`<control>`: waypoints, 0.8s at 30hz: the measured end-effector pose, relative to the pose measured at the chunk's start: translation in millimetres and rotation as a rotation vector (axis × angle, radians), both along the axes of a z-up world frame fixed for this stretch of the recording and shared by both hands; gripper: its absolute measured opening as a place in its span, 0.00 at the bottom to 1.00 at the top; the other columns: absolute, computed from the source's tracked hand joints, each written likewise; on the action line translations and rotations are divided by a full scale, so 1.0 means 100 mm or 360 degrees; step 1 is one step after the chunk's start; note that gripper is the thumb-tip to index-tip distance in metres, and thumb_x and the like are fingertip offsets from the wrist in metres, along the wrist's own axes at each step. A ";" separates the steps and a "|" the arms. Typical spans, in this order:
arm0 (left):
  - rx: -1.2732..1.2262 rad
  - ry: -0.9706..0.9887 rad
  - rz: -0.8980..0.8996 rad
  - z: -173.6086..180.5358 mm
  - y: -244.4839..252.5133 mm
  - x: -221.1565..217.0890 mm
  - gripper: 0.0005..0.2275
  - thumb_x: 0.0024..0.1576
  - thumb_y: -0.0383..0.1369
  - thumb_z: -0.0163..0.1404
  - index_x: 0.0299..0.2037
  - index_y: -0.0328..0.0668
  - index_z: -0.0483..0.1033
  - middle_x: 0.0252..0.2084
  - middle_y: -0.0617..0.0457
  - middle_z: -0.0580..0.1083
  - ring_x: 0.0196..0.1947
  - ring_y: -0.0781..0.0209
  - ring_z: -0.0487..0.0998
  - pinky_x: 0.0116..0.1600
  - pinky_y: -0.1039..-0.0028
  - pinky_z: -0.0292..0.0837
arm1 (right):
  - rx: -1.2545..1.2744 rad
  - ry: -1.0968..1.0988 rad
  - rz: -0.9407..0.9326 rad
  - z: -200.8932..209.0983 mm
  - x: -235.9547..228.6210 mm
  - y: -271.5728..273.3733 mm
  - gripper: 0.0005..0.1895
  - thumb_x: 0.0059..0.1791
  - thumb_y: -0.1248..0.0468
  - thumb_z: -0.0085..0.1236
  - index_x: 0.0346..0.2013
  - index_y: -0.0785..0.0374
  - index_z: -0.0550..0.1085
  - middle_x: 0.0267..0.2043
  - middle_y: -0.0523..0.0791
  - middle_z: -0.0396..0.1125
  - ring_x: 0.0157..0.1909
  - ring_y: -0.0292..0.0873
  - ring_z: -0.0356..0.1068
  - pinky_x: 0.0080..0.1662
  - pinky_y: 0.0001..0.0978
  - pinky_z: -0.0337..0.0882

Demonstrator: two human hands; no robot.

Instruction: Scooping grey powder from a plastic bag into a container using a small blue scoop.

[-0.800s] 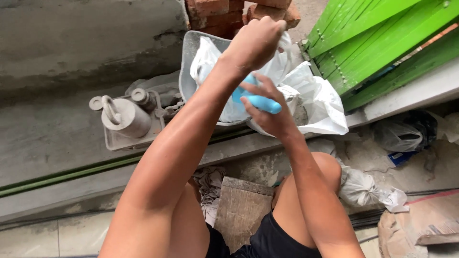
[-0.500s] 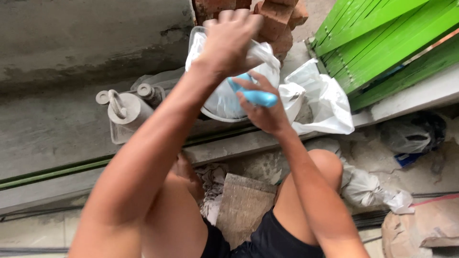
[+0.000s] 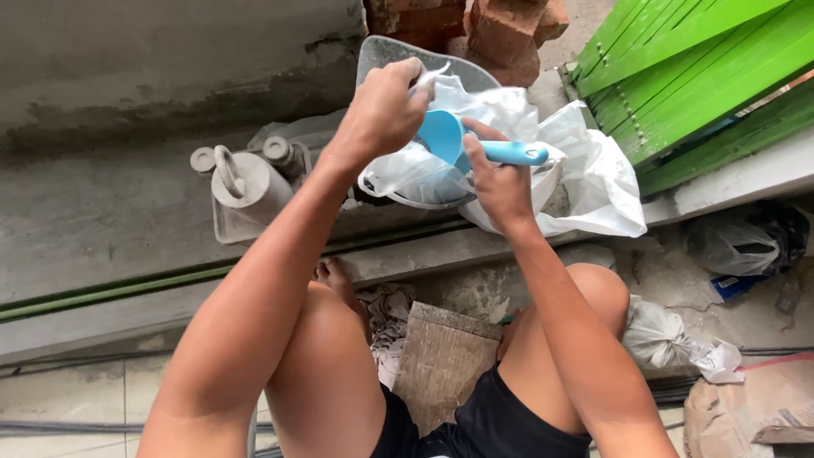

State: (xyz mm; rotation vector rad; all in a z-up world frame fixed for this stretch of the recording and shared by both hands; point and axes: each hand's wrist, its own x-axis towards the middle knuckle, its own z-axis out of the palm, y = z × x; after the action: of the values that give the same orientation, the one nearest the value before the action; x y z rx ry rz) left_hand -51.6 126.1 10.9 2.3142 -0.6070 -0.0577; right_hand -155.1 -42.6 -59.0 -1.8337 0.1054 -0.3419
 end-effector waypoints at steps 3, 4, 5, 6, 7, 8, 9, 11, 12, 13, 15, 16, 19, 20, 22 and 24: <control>-0.0315 0.0137 0.0086 0.14 -0.06 -0.09 0.13 0.66 0.39 0.41 0.32 0.48 0.76 0.24 0.59 0.74 0.21 0.67 0.67 0.27 0.68 0.60 | 0.0528 0.0178 -0.0115 0.04 0.01 0.04 0.20 0.52 0.51 0.55 0.57 0.53 0.76 0.46 0.46 0.74 0.40 0.39 0.75 0.34 0.33 0.85; -0.0319 0.0138 0.0089 0.12 -0.08 -0.06 0.13 0.66 0.39 0.41 0.32 0.48 0.76 0.24 0.59 0.74 0.21 0.67 0.67 0.27 0.68 0.60 | 0.0524 0.0180 -0.0112 0.04 0.02 0.06 0.20 0.52 0.51 0.55 0.57 0.53 0.76 0.46 0.46 0.74 0.40 0.39 0.75 0.34 0.33 0.85; -0.0391 0.0117 0.0075 0.09 -0.09 -0.04 0.12 0.65 0.38 0.42 0.35 0.47 0.77 0.25 0.59 0.75 0.21 0.69 0.68 0.26 0.71 0.61 | 0.0527 0.0199 -0.0114 0.03 0.03 0.10 0.21 0.52 0.49 0.55 0.57 0.52 0.76 0.47 0.45 0.73 0.40 0.38 0.73 0.33 0.32 0.83; -0.0463 0.0096 0.0062 0.06 -0.10 -0.02 0.11 0.65 0.37 0.43 0.37 0.46 0.78 0.26 0.60 0.76 0.22 0.71 0.69 0.25 0.73 0.62 | 0.0530 0.0219 -0.0116 0.03 0.03 0.12 0.23 0.51 0.47 0.55 0.58 0.50 0.75 0.47 0.45 0.72 0.40 0.38 0.72 0.33 0.30 0.81; -0.0461 0.0097 0.0063 0.05 -0.09 -0.01 0.11 0.65 0.37 0.43 0.37 0.46 0.78 0.26 0.60 0.76 0.22 0.71 0.69 0.25 0.73 0.62 | 0.0531 0.0220 -0.0115 0.05 0.03 0.14 0.23 0.51 0.47 0.55 0.58 0.50 0.75 0.47 0.45 0.72 0.40 0.38 0.72 0.33 0.30 0.81; -0.0429 0.0017 0.0019 0.05 -0.08 -0.01 0.10 0.64 0.38 0.45 0.37 0.45 0.78 0.27 0.58 0.77 0.23 0.68 0.71 0.26 0.70 0.63 | 0.0534 0.0250 -0.0122 0.08 0.03 0.16 0.24 0.50 0.46 0.55 0.59 0.50 0.75 0.48 0.44 0.73 0.39 0.37 0.72 0.32 0.28 0.80; -0.0395 -0.0063 -0.0029 0.04 -0.08 -0.01 0.11 0.64 0.39 0.47 0.37 0.43 0.77 0.27 0.56 0.78 0.25 0.64 0.73 0.28 0.68 0.65 | 0.0539 0.0281 -0.0132 0.10 0.03 0.16 0.26 0.50 0.46 0.56 0.60 0.50 0.75 0.49 0.43 0.73 0.39 0.35 0.71 0.31 0.25 0.78; -0.0265 -0.0181 0.0105 0.01 -0.01 0.01 0.12 0.63 0.42 0.50 0.38 0.42 0.77 0.28 0.54 0.78 0.24 0.63 0.75 0.26 0.68 0.68 | 0.0588 0.0294 -0.0155 0.02 0.06 0.10 0.24 0.51 0.48 0.55 0.60 0.50 0.75 0.52 0.44 0.73 0.44 0.38 0.73 0.35 0.29 0.81; -0.0135 -0.0302 0.0240 0.01 0.02 0.03 0.13 0.63 0.44 0.52 0.39 0.41 0.77 0.29 0.52 0.79 0.24 0.61 0.77 0.25 0.69 0.72 | 0.0634 0.0306 -0.0174 -0.02 0.08 0.06 0.22 0.52 0.50 0.54 0.59 0.49 0.75 0.56 0.45 0.73 0.49 0.41 0.75 0.38 0.32 0.83; -0.0131 -0.0306 0.0230 0.04 0.09 0.00 0.13 0.63 0.44 0.52 0.39 0.41 0.77 0.29 0.52 0.79 0.24 0.61 0.77 0.25 0.69 0.72 | 0.0641 0.0300 -0.0182 -0.05 0.09 0.01 0.22 0.52 0.50 0.54 0.59 0.49 0.75 0.56 0.45 0.73 0.49 0.41 0.75 0.38 0.32 0.83; 0.0041 -0.0391 0.0340 0.10 0.26 -0.06 0.28 0.60 0.59 0.49 0.53 0.38 0.67 0.53 0.42 0.74 0.49 0.43 0.76 0.44 0.51 0.73 | 0.0435 0.0169 -0.0223 -0.11 0.12 -0.07 0.22 0.53 0.51 0.53 0.58 0.54 0.76 0.58 0.45 0.74 0.59 0.39 0.73 0.58 0.28 0.75; 0.0045 -0.0396 0.0338 0.14 0.31 -0.09 0.28 0.60 0.59 0.49 0.53 0.38 0.67 0.53 0.42 0.74 0.49 0.43 0.76 0.44 0.51 0.73 | 0.0439 0.0165 -0.0225 -0.04 0.10 -0.09 0.22 0.53 0.51 0.53 0.58 0.54 0.76 0.58 0.45 0.74 0.59 0.39 0.73 0.58 0.28 0.75; 0.0550 0.0176 0.0235 0.17 0.47 -0.18 0.34 0.59 0.64 0.46 0.57 0.38 0.65 0.54 0.39 0.73 0.51 0.45 0.76 0.52 0.51 0.74 | 0.0401 0.0302 -0.0266 0.17 0.01 -0.10 0.23 0.55 0.51 0.52 0.62 0.54 0.75 0.43 0.45 0.72 0.32 0.31 0.64 0.33 0.16 0.77; 0.0585 0.0190 0.0215 0.15 0.52 -0.20 0.28 0.58 0.55 0.51 0.53 0.36 0.72 0.49 0.37 0.76 0.49 0.36 0.78 0.51 0.44 0.74 | 0.0710 0.0257 -0.0281 0.26 -0.04 -0.07 0.25 0.54 0.51 0.56 0.62 0.59 0.71 0.48 0.50 0.67 0.42 0.50 0.69 0.38 0.38 0.82; 0.0625 0.0207 0.0197 0.01 0.58 -0.15 0.21 0.57 0.46 0.55 0.49 0.32 0.79 0.44 0.34 0.78 0.47 0.27 0.80 0.50 0.38 0.73 | 0.1023 0.0214 -0.0295 0.29 -0.06 -0.11 0.29 0.53 0.51 0.60 0.61 0.65 0.68 0.53 0.56 0.62 0.52 0.70 0.73 0.43 0.60 0.87; 0.0538 0.0164 0.0270 -0.18 0.60 -0.01 0.13 0.60 0.43 0.49 0.43 0.46 0.81 0.37 0.43 0.79 0.42 0.32 0.81 0.45 0.41 0.76 | 0.1117 0.0126 -0.0338 0.17 0.00 -0.24 0.29 0.53 0.53 0.61 0.57 0.73 0.65 0.52 0.62 0.63 0.44 0.76 0.75 0.40 0.72 0.83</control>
State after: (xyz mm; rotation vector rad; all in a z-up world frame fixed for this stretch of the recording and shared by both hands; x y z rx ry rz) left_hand -52.8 186.3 -6.9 2.6613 -0.3681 -0.2125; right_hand -154.7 -66.6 -41.9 -1.1403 0.4229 -0.3269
